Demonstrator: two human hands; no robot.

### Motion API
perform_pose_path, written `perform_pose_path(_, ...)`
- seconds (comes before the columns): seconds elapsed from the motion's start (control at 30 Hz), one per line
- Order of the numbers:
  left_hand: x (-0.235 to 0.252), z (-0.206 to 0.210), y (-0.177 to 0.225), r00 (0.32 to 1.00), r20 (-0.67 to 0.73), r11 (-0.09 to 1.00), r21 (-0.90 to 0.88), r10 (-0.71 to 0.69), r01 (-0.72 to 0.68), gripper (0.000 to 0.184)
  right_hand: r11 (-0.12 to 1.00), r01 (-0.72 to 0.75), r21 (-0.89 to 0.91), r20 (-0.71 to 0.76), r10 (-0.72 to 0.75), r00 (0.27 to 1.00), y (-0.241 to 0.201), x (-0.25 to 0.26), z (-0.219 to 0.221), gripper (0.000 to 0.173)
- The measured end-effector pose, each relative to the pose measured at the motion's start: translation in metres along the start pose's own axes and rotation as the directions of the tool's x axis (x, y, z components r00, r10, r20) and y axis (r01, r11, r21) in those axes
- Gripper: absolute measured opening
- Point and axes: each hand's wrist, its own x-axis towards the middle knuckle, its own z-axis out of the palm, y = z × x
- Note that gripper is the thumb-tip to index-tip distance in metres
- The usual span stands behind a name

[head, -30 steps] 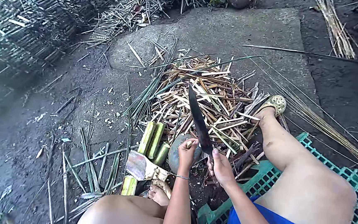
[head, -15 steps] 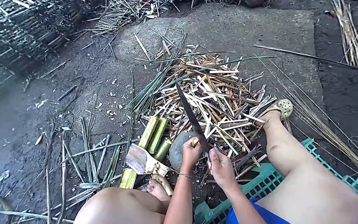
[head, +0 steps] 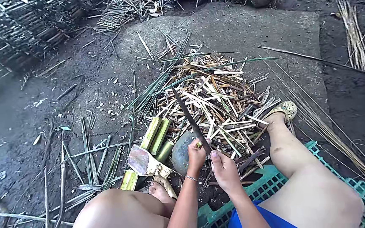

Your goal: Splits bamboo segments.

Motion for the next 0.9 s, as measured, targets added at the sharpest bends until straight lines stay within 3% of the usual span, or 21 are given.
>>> perform_pose_path(0.17,-0.002,0.000,-0.016,0.998,0.022,0.998,-0.038,-0.052,0.053,0.007,0.990,-0.118,-0.082,0.113,0.127,0.986,-0.005,0.006,-0.011,0.048)
perform_pose_path(0.3,-0.006,0.004,-0.016,0.998,0.048,0.996,-0.071,-0.051,0.054,0.007,0.996,-0.052,-0.067,0.054,0.056,0.997,0.008,-0.005,-0.011,0.050)
perform_pose_path(0.47,-0.001,0.003,-0.019,0.997,0.035,0.995,-0.075,-0.069,0.072,0.009,0.986,0.130,0.107,-0.076,-0.122,0.990,0.006,-0.017,-0.013,0.052)
perform_pose_path(0.73,-0.002,0.005,-0.022,0.998,0.042,0.999,-0.031,-0.043,0.045,0.007,1.000,0.010,-0.028,-0.003,-0.010,1.000,0.019,0.006,0.000,0.047)
perform_pose_path(0.9,-0.002,0.005,-0.022,0.998,0.051,0.998,-0.039,-0.043,0.045,0.010,0.998,0.048,0.035,-0.040,-0.046,0.998,0.014,0.000,-0.005,0.048)
